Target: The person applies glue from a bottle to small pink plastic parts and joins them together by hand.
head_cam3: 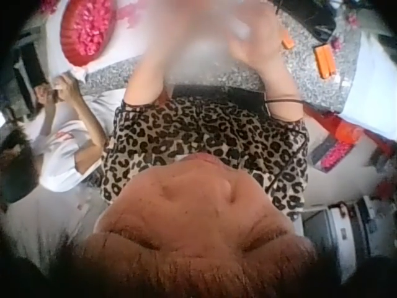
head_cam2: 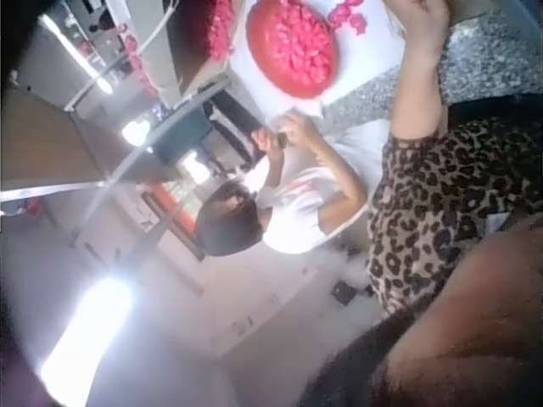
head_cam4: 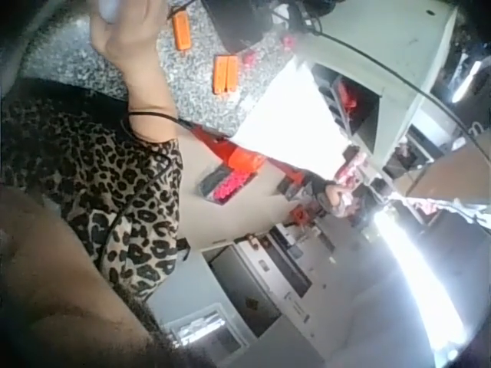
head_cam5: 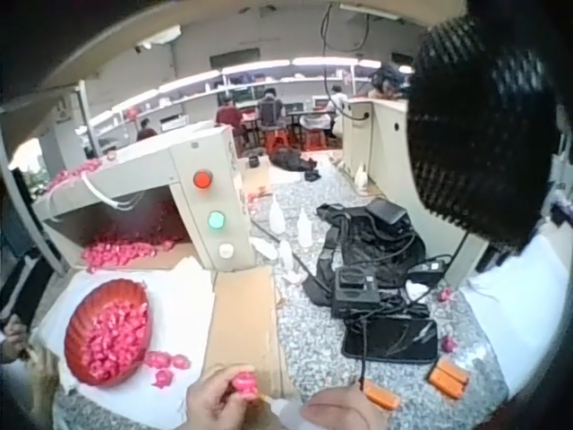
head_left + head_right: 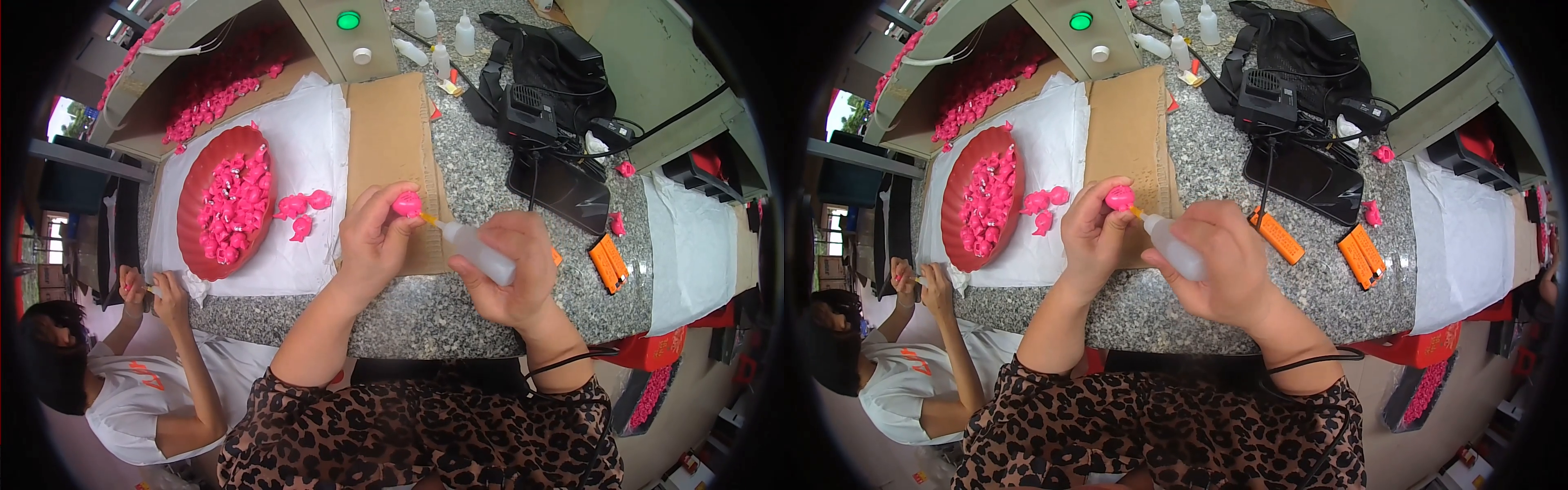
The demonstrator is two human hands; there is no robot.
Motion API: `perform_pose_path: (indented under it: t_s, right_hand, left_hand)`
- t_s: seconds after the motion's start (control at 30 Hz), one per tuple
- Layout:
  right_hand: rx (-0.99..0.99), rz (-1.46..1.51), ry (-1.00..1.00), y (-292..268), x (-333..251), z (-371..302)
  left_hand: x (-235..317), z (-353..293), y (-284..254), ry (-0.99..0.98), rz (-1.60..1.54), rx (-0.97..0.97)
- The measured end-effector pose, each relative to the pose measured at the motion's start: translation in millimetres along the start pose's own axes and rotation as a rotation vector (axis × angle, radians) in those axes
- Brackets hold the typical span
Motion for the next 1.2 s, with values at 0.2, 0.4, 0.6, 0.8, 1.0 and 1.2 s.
perform_pose_path:
  t_s: [0.2, 0.4, 0.6, 0.8, 1.0, 1.2]
  right_hand:
    - [-0.019, -0.09, -0.121, 6, -11, -2]
    - [0.005, -0.095, -0.129, 6, -12, -4]
    - [0.137, -0.008, 0.13, -15, 13, -7]
    - [0.594, 0.805, 0.899, 3, 79, -44]
    - [0.585, 1.029, 1.011, 17, 85, -53]
    - [0.6, 1.05, 1.034, 18, 84, -51]
  left_hand:
    - [0, -1, -1, 0.036, 0.092, 0.048]
    - [-5, 0, -1, 0.0, 0.029, 0.048]
    - [-12, 0, 7, -0.149, -0.204, -0.067]
    - [-18, -1, 15, -0.227, -0.398, -0.191]
    - [-9, -1, 18, -0.128, -0.356, -0.248]
    - [-4, -3, 14, 0.008, -0.221, -0.245]
Point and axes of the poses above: each hand's wrist, its own z-axis towards the middle knuckle, its own y-axis out of the palm, x = y × z, the point moved 9 cm from there along z, towards the middle knuckle, and after that the axes turned 11 degrees about -y, right-handed, at the moved point
